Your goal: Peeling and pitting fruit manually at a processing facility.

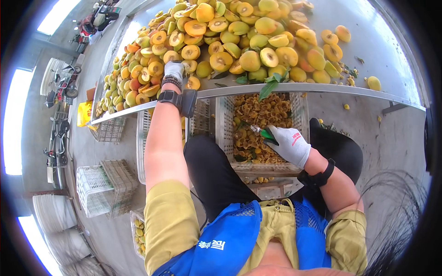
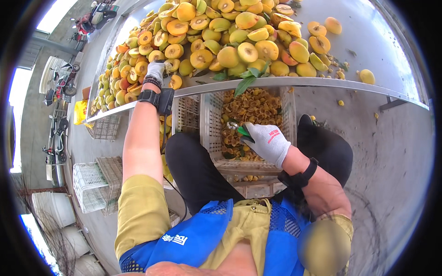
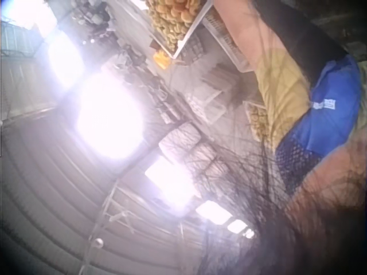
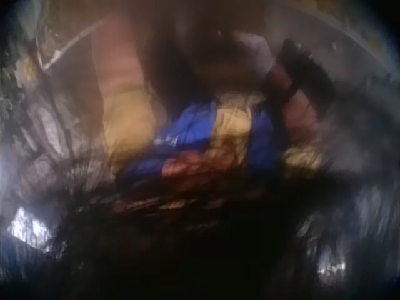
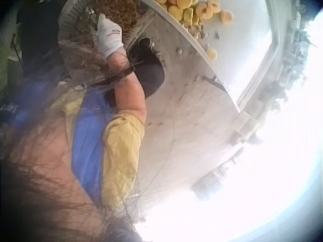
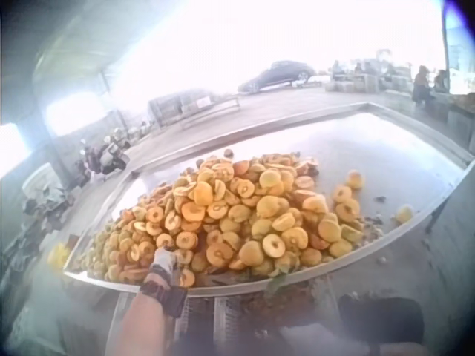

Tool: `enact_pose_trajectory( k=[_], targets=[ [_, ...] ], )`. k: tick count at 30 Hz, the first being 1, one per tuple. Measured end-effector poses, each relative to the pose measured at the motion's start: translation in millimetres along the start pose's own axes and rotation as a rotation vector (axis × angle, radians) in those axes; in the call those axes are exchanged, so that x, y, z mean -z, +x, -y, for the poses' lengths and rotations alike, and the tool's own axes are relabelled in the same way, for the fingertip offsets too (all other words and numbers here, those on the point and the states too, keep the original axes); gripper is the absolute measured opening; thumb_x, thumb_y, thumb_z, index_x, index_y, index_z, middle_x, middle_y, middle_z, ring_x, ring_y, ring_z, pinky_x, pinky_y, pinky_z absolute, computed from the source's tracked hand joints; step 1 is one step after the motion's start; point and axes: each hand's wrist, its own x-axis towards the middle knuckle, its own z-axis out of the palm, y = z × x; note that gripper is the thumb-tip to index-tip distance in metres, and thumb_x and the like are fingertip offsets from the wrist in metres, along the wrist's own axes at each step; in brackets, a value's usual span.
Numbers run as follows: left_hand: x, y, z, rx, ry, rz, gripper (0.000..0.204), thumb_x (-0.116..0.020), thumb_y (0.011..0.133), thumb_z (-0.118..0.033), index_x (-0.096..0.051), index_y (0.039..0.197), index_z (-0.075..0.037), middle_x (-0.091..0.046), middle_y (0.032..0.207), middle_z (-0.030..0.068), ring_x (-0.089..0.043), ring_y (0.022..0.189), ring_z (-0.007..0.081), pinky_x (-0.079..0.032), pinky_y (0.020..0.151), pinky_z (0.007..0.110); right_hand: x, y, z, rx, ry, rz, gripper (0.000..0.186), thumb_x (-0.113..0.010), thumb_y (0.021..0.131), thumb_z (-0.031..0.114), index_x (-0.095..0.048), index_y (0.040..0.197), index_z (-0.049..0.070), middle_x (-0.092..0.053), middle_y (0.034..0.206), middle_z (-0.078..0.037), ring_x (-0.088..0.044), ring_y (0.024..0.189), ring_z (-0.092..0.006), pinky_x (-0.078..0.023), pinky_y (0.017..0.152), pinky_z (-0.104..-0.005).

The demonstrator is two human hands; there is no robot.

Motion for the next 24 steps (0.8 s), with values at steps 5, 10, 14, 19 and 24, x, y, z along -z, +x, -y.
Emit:
enact_pose_trajectory(
  k=[5,10,14,19,24],
  targets=[
    [11,-58,-36,-0.067,-0.98,0.218,0.02,-0.052,0.073,-0.001,-0.054,0.093,0.002,-0.059,0.085,0.0105,-0.058,0.073,0.0182,-0.049,0.06,0.028,17,15,-4,0.021,0.359,-0.487,0.028,-0.056,0.073,0.007,-0.048,0.099,0.0,-0.056,0.078,-0.019,-0.055,0.072,-0.0329,-0.044,0.06,-0.0341],
    [-2,-162,-72,-0.192,-0.782,0.592,0.034,-0.061,0.071,-0.004,-0.051,0.102,0.003,-0.058,0.091,0.0084,-0.056,0.078,0.012,-0.046,0.068,0.02,19,53,4,-0.047,0.774,-0.651,0.03,-0.058,0.073,0.008,-0.048,0.101,0.0,-0.056,0.081,-0.013,-0.051,0.07,-0.0137,-0.042,0.067,-0.0251],
    [-27,-209,-73,-0.219,-0.931,0.642,0.029,-0.059,0.072,-0.002,-0.051,0.1,0.005,-0.057,0.09,0.0075,-0.054,0.078,0.0103,-0.045,0.068,0.021,17,59,19,-0.227,0.967,-0.543,0.03,-0.059,0.073,0.01,-0.047,0.099,-0.001,-0.053,0.079,-0.005,-0.049,0.058,-0.0063,-0.039,0.048,-0.0198],
    [-46,-214,-45,0.012,-1.431,0.808,0.029,-0.036,0.087,-0.017,-0.045,0.107,0.002,-0.053,0.098,0.0111,-0.056,0.084,0.019,-0.048,0.073,0.027,22,53,24,-0.228,1.107,-0.487,0.03,-0.06,0.072,0.011,-0.048,0.097,-0.001,-0.055,0.08,-0.009,-0.051,0.064,-0.0123,-0.039,0.056,-0.0229],
    [-48,-213,-53,0.068,-1.367,0.812,0.027,-0.041,0.084,-0.012,-0.04,0.109,-0.002,-0.048,0.104,0.0104,-0.053,0.089,0.0208,-0.048,0.074,0.035,11,53,6,-0.078,0.517,-0.674,0.029,-0.058,0.073,0.011,-0.047,0.096,-0.002,-0.057,0.08,-0.019,-0.056,0.073,-0.0302,-0.044,0.063,-0.0314]
  ],
)
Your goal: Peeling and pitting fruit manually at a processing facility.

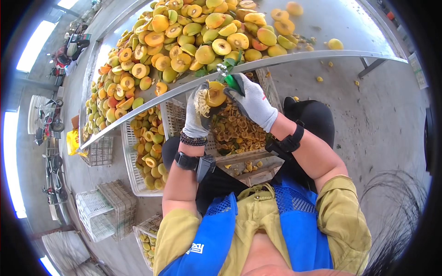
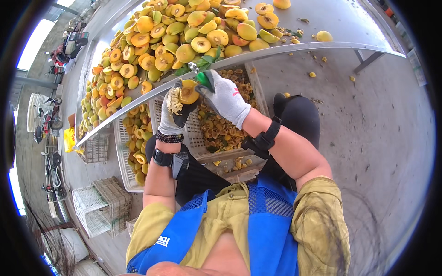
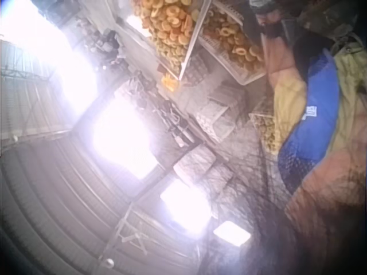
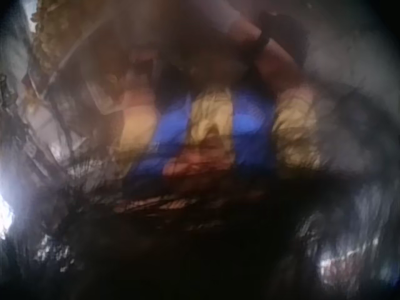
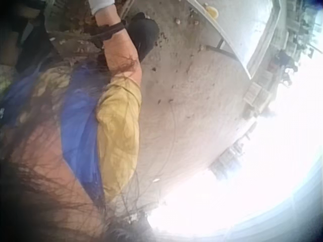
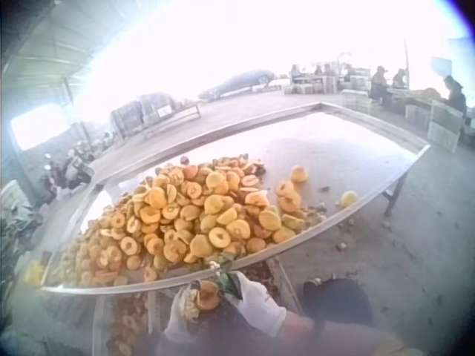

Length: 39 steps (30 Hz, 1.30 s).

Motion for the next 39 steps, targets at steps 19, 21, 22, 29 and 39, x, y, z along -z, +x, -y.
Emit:
enact_pose_trajectory(
  k=[19,21,22,29,39],
  targets=[
    [7,7,36,-0.191,-0.113,0.002,0.028,-0.035,0.087,-0.015,-0.042,0.11,0.0,-0.049,0.105,0.0109,-0.051,0.094,0.0192,-0.043,0.083,0.029,23,-17,15,0.049,-0.426,0.241,0.03,-0.054,0.072,0.004,-0.046,0.1,-0.002,-0.056,0.078,-0.02,-0.054,0.072,-0.0351,-0.044,0.059,-0.0375],
    [5,9,37,-0.186,-0.086,-0.043,0.028,-0.037,0.087,-0.017,-0.043,0.108,0.0,-0.05,0.103,0.0093,-0.051,0.092,0.0172,-0.044,0.08,0.028,22,-16,14,0.045,-0.457,0.282,0.031,-0.054,0.071,0.004,-0.045,0.1,-0.002,-0.055,0.076,-0.02,-0.054,0.071,-0.0352,-0.043,0.059,-0.0383],
    [2,9,36,-0.183,-0.072,-0.065,0.028,-0.039,0.086,-0.018,-0.044,0.107,0.0,-0.051,0.102,0.0085,-0.052,0.091,0.0162,-0.044,0.078,0.027,22,-15,14,0.042,-0.473,0.301,0.031,-0.054,0.071,0.004,-0.045,0.1,-0.002,-0.055,0.076,-0.02,-0.054,0.071,-0.0352,-0.043,0.059,-0.0387],
    [-12,-1,34,-0.315,0.161,-0.201,0.022,-0.039,0.086,-0.017,-0.049,0.097,-0.001,-0.053,0.089,0.0049,-0.052,0.08,0.0123,-0.044,0.07,0.024,19,-17,7,0.129,-0.388,0.403,0.023,-0.055,0.073,0.014,-0.043,0.088,0.0,-0.054,0.064,-0.019,-0.054,0.063,-0.0359,-0.043,0.053,-0.0406],
    [15,6,22,-0.041,0.064,-0.135,0.03,-0.038,0.086,-0.024,-0.049,0.095,0.002,-0.057,0.082,0.012,-0.058,0.069,0.0171,-0.049,0.061,0.027,19,-12,7,0.122,-0.398,0.581,0.022,-0.054,0.074,0.014,-0.044,0.087,0.0,-0.054,0.065,-0.02,-0.053,0.065,-0.0366,-0.042,0.055,-0.0414]
  ],
)
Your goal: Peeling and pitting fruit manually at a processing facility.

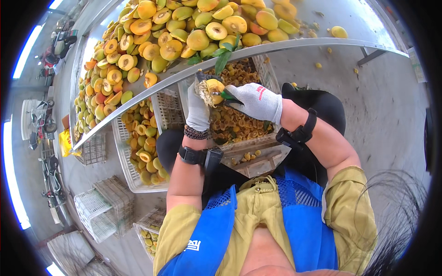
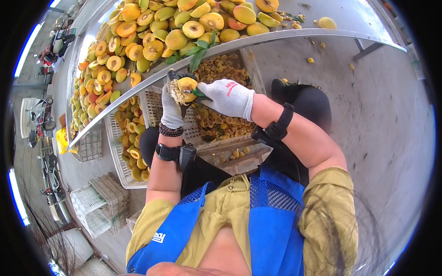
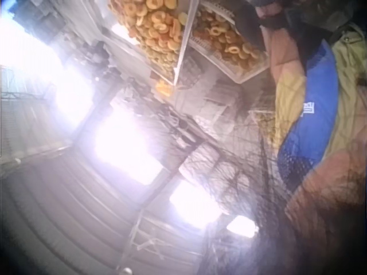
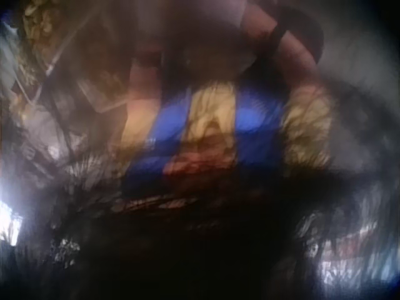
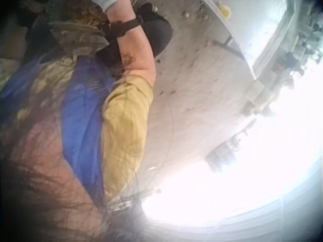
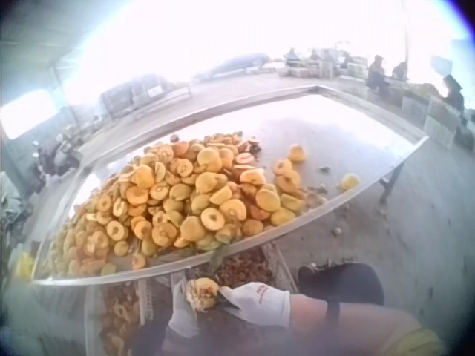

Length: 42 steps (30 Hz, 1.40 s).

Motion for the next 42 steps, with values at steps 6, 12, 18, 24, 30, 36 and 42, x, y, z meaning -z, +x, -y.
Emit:
enact_pose_trajectory(
  k=[6,12,18,24,30,36,42],
  targets=[
    [24,19,27,-0.257,0.114,0.023,0.028,-0.038,0.086,-0.021,-0.044,0.104,-0.001,-0.053,0.093,0.008,-0.054,0.082,0.0165,-0.047,0.071,0.026,-11,7,-10,-0.074,0.153,-0.241,0.018,-0.054,0.074,0.016,-0.046,0.082,0.002,-0.054,0.068,-0.021,-0.053,0.067,-0.0373,-0.042,0.055,-0.0413],
    [20,14,-3,-0.018,0.11,-0.022,0.033,-0.036,0.086,-0.03,-0.052,0.093,-0.002,-0.056,0.083,0.0078,-0.055,0.072,0.0167,-0.046,0.064,0.028,-24,17,4,-0.055,0.248,-0.167,0.02,-0.055,0.072,0.017,-0.047,0.08,0.001,-0.054,0.066,-0.02,-0.053,0.064,-0.038,-0.042,0.054,-0.0403],
    [10,18,2,-0.131,0.228,-0.045,0.031,-0.038,0.086,-0.023,-0.044,0.106,-0.002,-0.052,0.096,0.0058,-0.052,0.081,0.0142,-0.045,0.067,0.026,-26,22,-2,-0.207,0.125,-0.228,0.019,-0.053,0.073,0.014,-0.048,0.084,0.0,-0.055,0.069,-0.019,-0.054,0.068,-0.0364,-0.042,0.056,-0.039],
    [-7,15,-2,-0.347,0.522,-0.054,0.028,-0.039,0.084,-0.018,-0.044,0.104,0.001,-0.05,0.097,0.0079,-0.05,0.083,0.0162,-0.042,0.074,0.028,-29,21,19,-0.265,0.199,-0.272,0.02,-0.05,0.076,0.015,-0.047,0.086,-0.001,-0.056,0.072,-0.018,-0.054,0.066,-0.0358,-0.042,0.057,-0.038],
    [-8,18,1,-0.42,0.574,-0.008,0.029,-0.04,0.084,-0.02,-0.044,0.103,0.002,-0.049,0.097,0.0082,-0.049,0.084,0.0154,-0.041,0.074,0.027,-37,35,10,-0.207,0.76,-0.355,0.026,-0.049,0.08,0.024,-0.05,0.072,-0.001,-0.049,0.057,-0.005,-0.047,0.049,-0.0152,-0.039,0.047,-0.0301],
    [2,23,-8,-0.224,0.276,-0.036,0.035,-0.036,0.086,-0.027,-0.042,0.107,0.001,-0.048,0.1,0.0095,-0.051,0.087,0.0183,-0.044,0.075,0.03,-29,27,10,-0.427,1.43,-0.03,0.021,-0.044,0.083,0.027,-0.048,0.076,0.007,-0.042,0.052,0.0,-0.035,0.035,-0.0076,-0.03,0.031,-0.0205],
    [33,23,-45,-0.211,0.117,-0.428,0.035,-0.045,0.082,-0.027,-0.045,0.105,0.0,-0.054,0.094,0.0104,-0.054,0.079,0.0191,-0.045,0.072,0.029,-17,16,10,-0.386,1.149,0.085,0.027,-0.048,0.081,0.029,-0.049,0.073,0.004,-0.043,0.053,0.0,-0.04,0.039,-0.0101,-0.035,0.035,-0.0237]
  ],
)
